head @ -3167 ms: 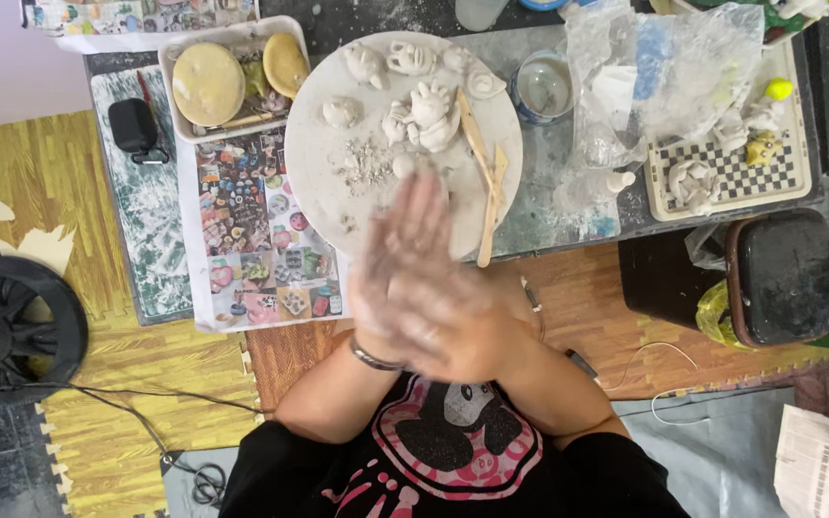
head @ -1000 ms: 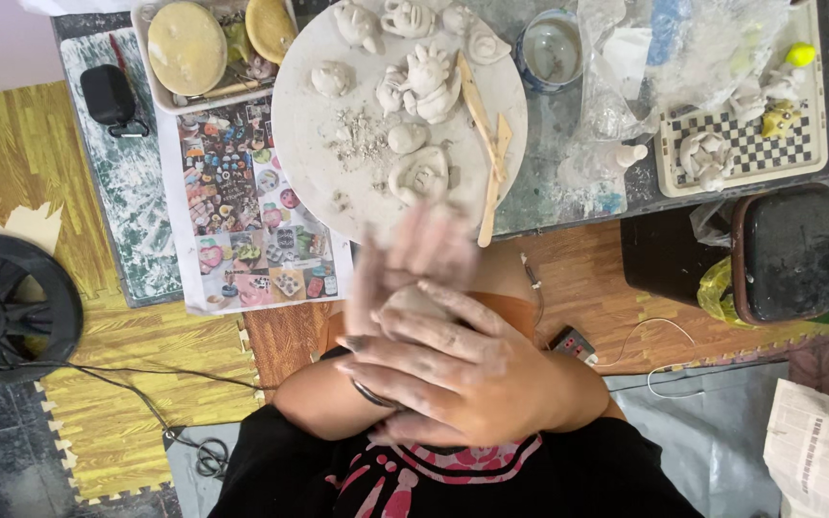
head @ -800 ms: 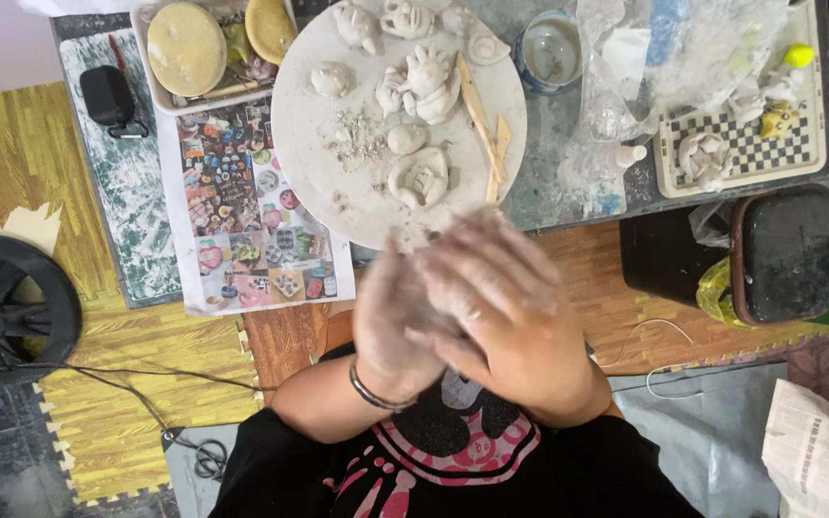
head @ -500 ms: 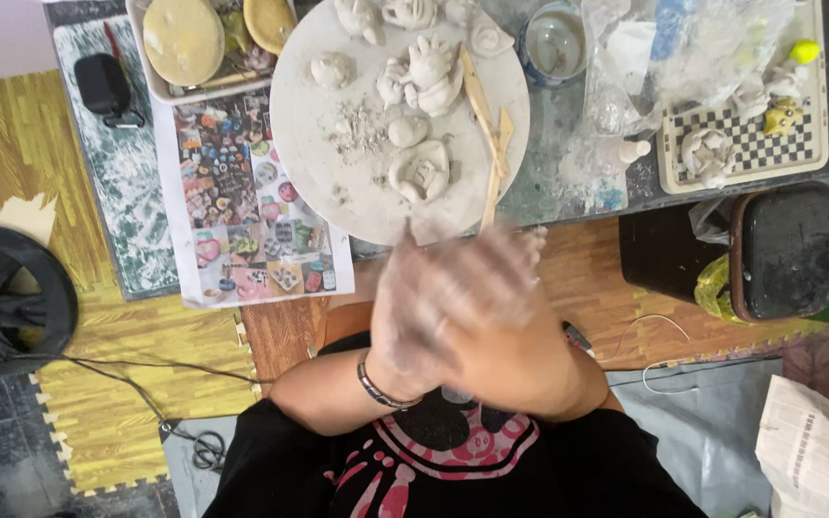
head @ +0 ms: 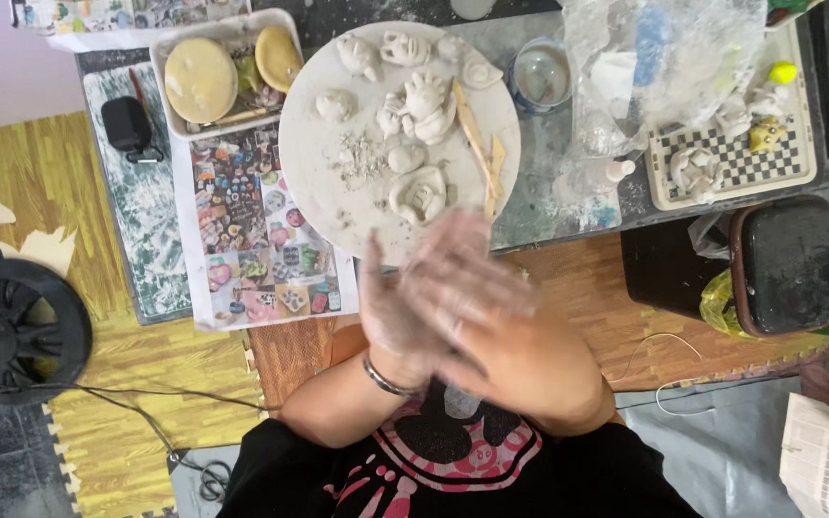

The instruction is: The person repeatedly rolls and shapes a lump of white clay between their hands into a smooth ball. They occasionally dip their fingers into a small container of water to moisten the clay and continue shaping it. Finished clay pieces are visible on a plate nearby.

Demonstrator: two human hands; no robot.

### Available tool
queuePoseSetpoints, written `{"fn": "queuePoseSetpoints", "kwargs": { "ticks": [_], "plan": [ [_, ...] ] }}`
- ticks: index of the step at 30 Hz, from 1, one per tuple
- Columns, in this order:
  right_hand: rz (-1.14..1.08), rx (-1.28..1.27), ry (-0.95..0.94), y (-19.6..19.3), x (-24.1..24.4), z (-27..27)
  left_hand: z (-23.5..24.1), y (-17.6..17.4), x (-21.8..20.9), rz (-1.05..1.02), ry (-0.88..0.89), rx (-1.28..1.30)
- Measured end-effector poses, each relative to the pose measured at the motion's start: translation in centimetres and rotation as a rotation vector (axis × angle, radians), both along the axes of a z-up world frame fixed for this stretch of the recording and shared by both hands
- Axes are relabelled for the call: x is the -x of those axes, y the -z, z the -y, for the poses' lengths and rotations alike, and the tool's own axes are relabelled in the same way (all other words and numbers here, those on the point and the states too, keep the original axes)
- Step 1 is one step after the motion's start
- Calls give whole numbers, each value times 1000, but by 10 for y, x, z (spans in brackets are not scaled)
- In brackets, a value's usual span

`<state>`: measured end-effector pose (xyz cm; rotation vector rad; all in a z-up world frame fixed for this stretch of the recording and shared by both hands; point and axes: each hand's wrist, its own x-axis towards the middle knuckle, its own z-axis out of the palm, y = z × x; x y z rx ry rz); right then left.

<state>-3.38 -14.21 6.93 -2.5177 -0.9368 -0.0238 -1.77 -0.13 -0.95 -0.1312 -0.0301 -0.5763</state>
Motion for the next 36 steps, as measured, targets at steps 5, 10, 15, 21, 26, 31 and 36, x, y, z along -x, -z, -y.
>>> {"fn": "queuePoseSetpoints", "kwargs": {
  "ticks": [5,10,15,21,26,31,36],
  "plan": [
    [60,-134,-257,1,6,-12,0,2,-4,36,31,-183],
    [-14,92,163,4,-15,-2,20,-10,17,117,-76,-617],
    [-102,-195,178,9,-7,12,-2,-5,-13,-35,75,-551],
    [185,-243,-220,15,3,-3,6,-3,-15,203,74,-422],
    [156,-314,135,32,-14,24,20,6,4,439,18,-501],
    [-218,-235,-192,40,4,6,-8,5,-17,275,-96,-412],
    [99,-421,-164,39,15,-8,28,23,21,719,-209,-1505]
  ]
}}
